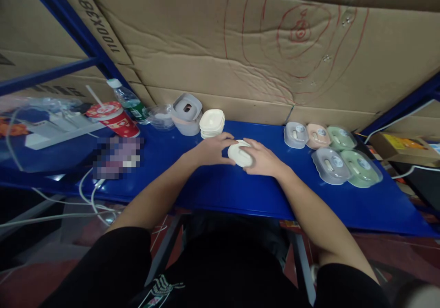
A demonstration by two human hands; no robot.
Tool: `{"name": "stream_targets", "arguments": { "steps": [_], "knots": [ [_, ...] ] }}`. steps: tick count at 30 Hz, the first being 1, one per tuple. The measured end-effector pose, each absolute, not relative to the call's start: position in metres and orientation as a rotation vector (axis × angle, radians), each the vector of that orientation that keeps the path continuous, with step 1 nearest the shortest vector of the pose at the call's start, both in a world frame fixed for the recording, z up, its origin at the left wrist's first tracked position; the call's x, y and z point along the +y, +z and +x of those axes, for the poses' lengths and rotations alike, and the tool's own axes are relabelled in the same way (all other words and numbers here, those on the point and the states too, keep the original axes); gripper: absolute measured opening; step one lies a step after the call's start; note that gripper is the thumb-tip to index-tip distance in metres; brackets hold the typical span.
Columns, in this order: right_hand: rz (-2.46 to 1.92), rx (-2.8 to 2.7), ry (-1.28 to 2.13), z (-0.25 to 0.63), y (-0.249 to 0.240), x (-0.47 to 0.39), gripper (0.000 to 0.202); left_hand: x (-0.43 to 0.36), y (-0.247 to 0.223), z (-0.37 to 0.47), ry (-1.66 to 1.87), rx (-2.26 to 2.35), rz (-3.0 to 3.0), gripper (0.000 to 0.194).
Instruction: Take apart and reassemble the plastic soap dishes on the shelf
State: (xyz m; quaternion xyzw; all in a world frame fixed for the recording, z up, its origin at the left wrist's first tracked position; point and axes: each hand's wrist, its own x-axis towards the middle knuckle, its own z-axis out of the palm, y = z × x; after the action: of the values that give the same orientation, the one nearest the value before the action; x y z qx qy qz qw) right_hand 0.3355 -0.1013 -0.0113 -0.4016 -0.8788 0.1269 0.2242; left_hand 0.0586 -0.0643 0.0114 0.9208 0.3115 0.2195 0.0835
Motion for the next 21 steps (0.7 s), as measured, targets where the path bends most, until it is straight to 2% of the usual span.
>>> {"name": "stream_targets", "arguments": {
  "steps": [2,3,8,10,14,18,21],
  "knots": [
    [-1.087,-2.391,0.332,0.336,-0.009,-0.102,0.084,-0.068,0.003,0.067,0.52,0.911,2.757,0.086],
    [-1.076,-2.369,0.333,0.336,-0.008,-0.102,0.082,-0.068,0.0,0.069,0.482,0.92,2.757,0.087],
    [-1.012,-2.198,0.371,0.336,-0.009,-0.099,0.052,-0.059,-0.005,0.066,0.483,0.904,2.771,0.053],
    [-1.004,-2.068,0.417,0.337,-0.011,-0.095,0.045,-0.057,-0.004,0.064,0.573,0.866,2.771,0.05],
    [-1.027,-1.688,0.703,0.343,-0.016,-0.083,0.048,-0.055,0.001,0.061,0.806,0.744,2.756,0.06],
    [-1.022,-1.478,0.843,0.351,-0.019,-0.07,0.059,-0.055,0.01,0.057,0.882,0.689,2.782,0.033],
    [-1.065,-1.463,0.708,0.356,-0.018,-0.067,0.055,-0.055,0.017,0.053,0.96,0.795,2.804,0.023]
  ]
}}
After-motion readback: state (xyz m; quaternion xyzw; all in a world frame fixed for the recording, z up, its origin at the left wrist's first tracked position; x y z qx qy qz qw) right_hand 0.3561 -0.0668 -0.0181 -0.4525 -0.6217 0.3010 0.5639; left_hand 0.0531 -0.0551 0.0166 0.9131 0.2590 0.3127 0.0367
